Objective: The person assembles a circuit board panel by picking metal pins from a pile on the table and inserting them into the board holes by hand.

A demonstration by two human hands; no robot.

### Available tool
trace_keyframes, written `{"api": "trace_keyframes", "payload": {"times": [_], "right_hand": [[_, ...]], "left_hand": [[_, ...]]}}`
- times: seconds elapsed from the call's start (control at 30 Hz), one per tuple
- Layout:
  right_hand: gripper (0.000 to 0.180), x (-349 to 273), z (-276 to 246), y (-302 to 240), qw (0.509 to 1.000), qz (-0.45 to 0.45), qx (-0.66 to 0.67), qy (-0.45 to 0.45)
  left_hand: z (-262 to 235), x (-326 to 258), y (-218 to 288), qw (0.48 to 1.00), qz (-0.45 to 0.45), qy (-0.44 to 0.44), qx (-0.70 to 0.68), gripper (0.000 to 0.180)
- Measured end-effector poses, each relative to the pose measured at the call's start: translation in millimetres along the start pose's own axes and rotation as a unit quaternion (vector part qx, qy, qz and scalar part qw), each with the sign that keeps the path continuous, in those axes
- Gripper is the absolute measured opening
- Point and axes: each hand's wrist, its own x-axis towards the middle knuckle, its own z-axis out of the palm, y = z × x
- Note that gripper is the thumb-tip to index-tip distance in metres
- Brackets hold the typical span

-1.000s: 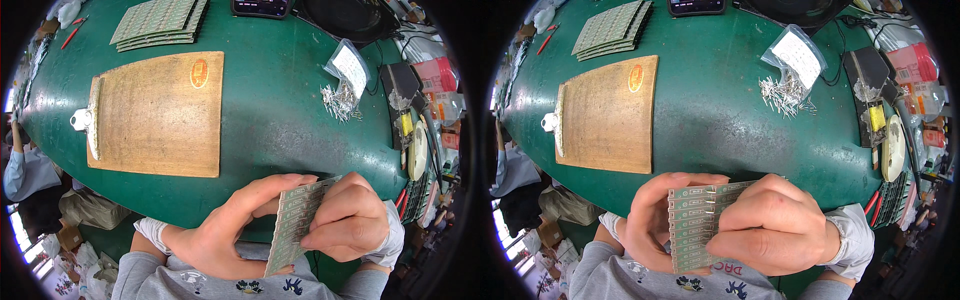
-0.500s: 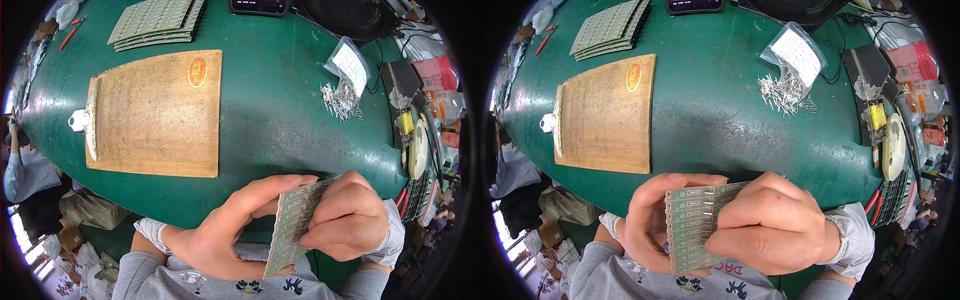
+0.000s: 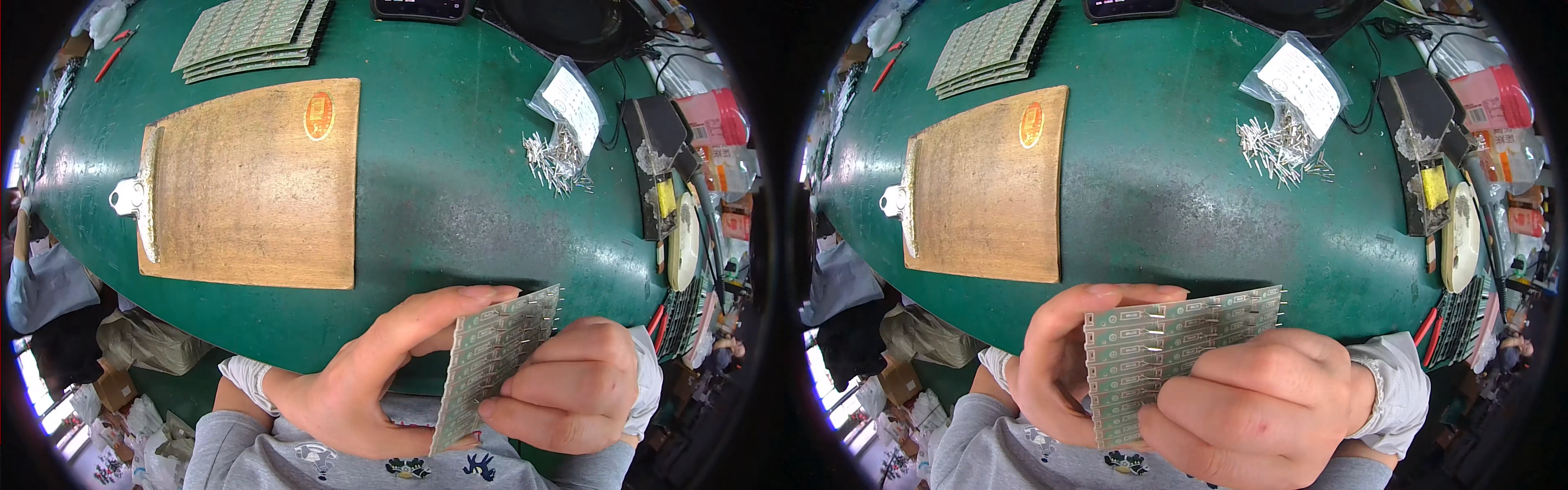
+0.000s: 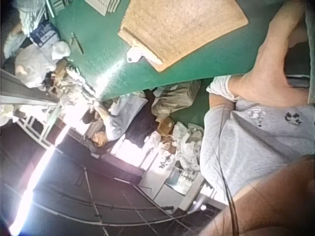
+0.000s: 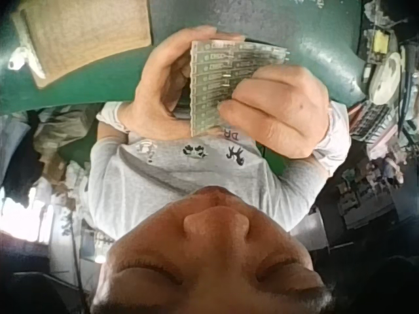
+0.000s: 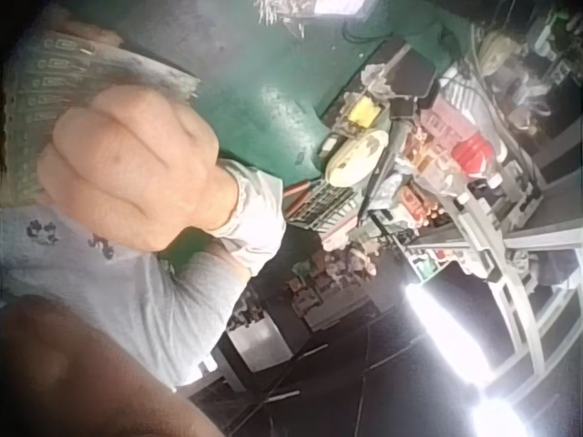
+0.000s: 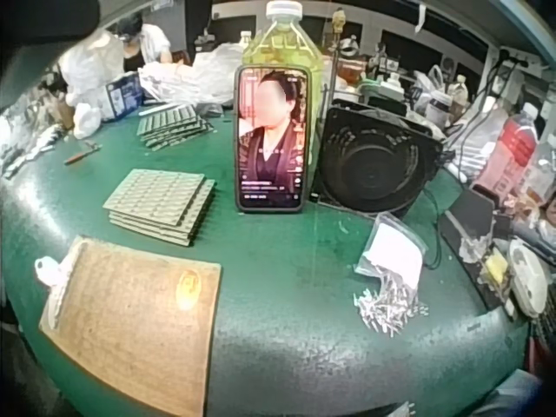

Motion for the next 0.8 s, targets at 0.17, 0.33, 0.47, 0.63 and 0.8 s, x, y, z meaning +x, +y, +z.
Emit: {"api": "trace_keyframes", "payload": {"times": [0.17, 0.33, 0.47, 0.63, 0.8], "right_hand": [[0.029, -6, 0, -3, 0.997, -0.029, -0.075, 0.003], [0.028, -19, 1, -4, 0.985, -0.083, -0.151, 0.013], [0.029, -5, -6, -2, 0.990, 0.086, -0.103, 0.040], [0.024, 16, -11, 54, 0.946, 0.175, -0.273, 0.007], [0.017, 18, -3, 65, 0.908, 0.185, -0.373, -0.049]], "left_hand": [[0, -1, -1, 0.997, 0.020, -0.022, -0.067, 0.097], [0, 3, 1, 0.999, 0.000, -0.019, -0.031, 0.114], [3, -2, -4, 0.995, 0.028, -0.013, -0.098, 0.100], [1, -2, -6, 0.994, 0.024, -0.021, -0.102, 0.100], [3, 0, -10, 0.992, 0.023, -0.012, -0.125, 0.100]]}}
